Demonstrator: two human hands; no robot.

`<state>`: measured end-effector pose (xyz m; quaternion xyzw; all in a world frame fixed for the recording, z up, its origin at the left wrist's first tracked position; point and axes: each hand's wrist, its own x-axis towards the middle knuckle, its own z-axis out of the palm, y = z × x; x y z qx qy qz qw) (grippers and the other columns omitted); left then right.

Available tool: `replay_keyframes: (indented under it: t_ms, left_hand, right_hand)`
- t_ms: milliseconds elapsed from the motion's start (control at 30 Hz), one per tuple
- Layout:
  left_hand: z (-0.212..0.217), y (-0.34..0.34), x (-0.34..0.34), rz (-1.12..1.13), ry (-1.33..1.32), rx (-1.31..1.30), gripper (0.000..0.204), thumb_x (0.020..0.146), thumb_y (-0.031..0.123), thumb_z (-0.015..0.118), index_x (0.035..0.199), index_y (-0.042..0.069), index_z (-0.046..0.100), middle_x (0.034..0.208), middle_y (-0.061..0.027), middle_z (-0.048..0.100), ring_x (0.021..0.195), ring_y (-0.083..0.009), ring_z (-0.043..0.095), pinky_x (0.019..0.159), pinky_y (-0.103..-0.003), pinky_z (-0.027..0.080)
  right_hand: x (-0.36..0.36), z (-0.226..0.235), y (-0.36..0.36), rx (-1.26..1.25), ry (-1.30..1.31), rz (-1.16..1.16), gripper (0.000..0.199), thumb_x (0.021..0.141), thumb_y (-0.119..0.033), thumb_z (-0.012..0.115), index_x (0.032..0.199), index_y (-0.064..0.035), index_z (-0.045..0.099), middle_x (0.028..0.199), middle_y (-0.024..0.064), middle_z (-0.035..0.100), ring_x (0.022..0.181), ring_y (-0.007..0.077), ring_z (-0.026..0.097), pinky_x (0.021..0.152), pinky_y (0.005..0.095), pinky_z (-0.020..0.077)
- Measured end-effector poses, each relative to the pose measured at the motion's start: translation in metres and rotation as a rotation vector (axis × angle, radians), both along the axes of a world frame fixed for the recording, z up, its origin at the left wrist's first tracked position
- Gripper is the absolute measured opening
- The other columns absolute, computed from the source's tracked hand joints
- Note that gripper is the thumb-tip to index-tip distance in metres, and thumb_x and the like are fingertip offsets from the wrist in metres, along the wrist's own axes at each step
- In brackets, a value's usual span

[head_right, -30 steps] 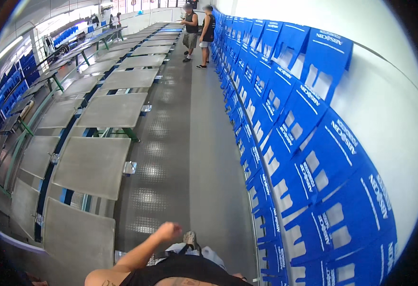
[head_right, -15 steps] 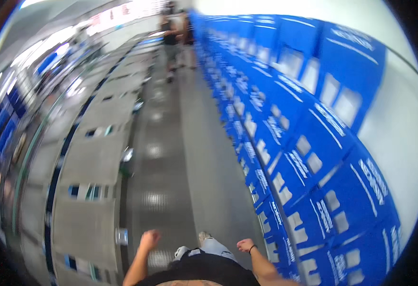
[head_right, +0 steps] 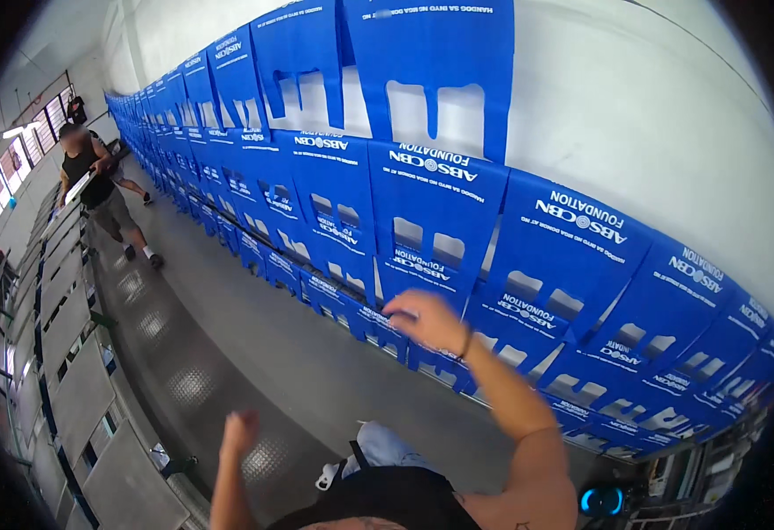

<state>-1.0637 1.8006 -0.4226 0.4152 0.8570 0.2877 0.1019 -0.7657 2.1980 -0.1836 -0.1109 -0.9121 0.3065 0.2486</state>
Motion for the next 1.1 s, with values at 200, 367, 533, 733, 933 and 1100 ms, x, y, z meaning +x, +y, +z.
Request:
replay_keyframes:
  t_ms: [200, 367, 533, 733, 933, 1100]
  left_hand:
    - [0.242, 0.237, -0.088, -0.143, 0.002, 0.503, 0.028, 0.088, 0.017, 0.063, 0.106, -0.003, 0.065, 0.087, -0.0167, 0.070, 0.082, -0.0186, 0.067, 0.075, -0.031, 0.051]
    - [0.403, 0.408, -0.071, -0.434, 0.229, 0.691, 0.034, 0.089, 0.024, 0.064, 0.114, 0.001, 0.063, 0.095, -0.0144, 0.069, 0.085, -0.0198, 0.066, 0.079, -0.032, 0.050]
    - [0.529, 0.550, -0.084, -0.364, 0.376, 1.026, 0.039, 0.089, 0.032, 0.063, 0.115, 0.003, 0.064, 0.104, -0.0163, 0.068, 0.093, -0.0237, 0.066, 0.082, -0.033, 0.050]
    - [0.602, 0.640, -0.078, -0.101, 0.277, 1.116, 0.056, 0.088, 0.042, 0.060, 0.121, -0.003, 0.056, 0.106, -0.0270, 0.064, 0.101, -0.0358, 0.063, 0.088, -0.039, 0.049]
    - [0.599, 0.666, -0.087, -0.277, -0.018, 1.318, 0.043, 0.091, 0.028, 0.061, 0.122, -0.002, 0.055, 0.089, -0.0111, 0.064, 0.074, -0.0136, 0.056, 0.066, -0.027, 0.046]
    - [0.611, 0.675, -0.112, -0.521, -0.066, 1.273, 0.037, 0.092, 0.023, 0.059, 0.122, 0.003, 0.057, 0.092, -0.0099, 0.065, 0.076, -0.0139, 0.057, 0.068, -0.029, 0.047]
  right_hand:
    - [0.039, 0.207, 0.115, 0.418, 0.348, -0.372, 0.016, 0.085, -0.014, 0.065, 0.099, -0.0053, 0.066, 0.093, 0.0075, 0.066, 0.083, 0.0181, 0.061, 0.072, 0.0297, 0.0484]
    - [0.066, 0.327, 0.207, 0.971, 0.332, -0.628, 0.029, 0.087, -0.021, 0.064, 0.112, -0.0066, 0.060, 0.104, 0.0078, 0.065, 0.087, 0.0197, 0.061, 0.073, 0.0316, 0.0492]
    - [0.073, 0.400, 0.255, 0.878, 0.257, -0.639, 0.035, 0.093, -0.027, 0.058, 0.122, -0.0082, 0.058, 0.107, 0.0061, 0.065, 0.090, 0.0141, 0.060, 0.079, 0.0269, 0.0471]
    - [0.057, 0.406, 0.270, 0.735, 0.072, -0.609, 0.048, 0.091, -0.037, 0.058, 0.130, -0.0100, 0.053, 0.093, 0.0016, 0.064, 0.081, 0.0083, 0.054, 0.069, 0.0221, 0.0393]
    - [0.049, 0.394, 0.276, 0.706, 0.068, -0.574, 0.048, 0.093, -0.032, 0.055, 0.132, -0.0050, 0.048, 0.091, 0.0044, 0.064, 0.085, 0.0103, 0.058, 0.067, 0.0234, 0.0447]
    - [0.028, 0.411, 0.280, 0.461, 0.208, -0.390, 0.025, 0.094, -0.016, 0.056, 0.108, 0.0036, 0.060, 0.091, 0.0138, 0.068, 0.082, 0.0165, 0.066, 0.064, 0.0269, 0.0564]
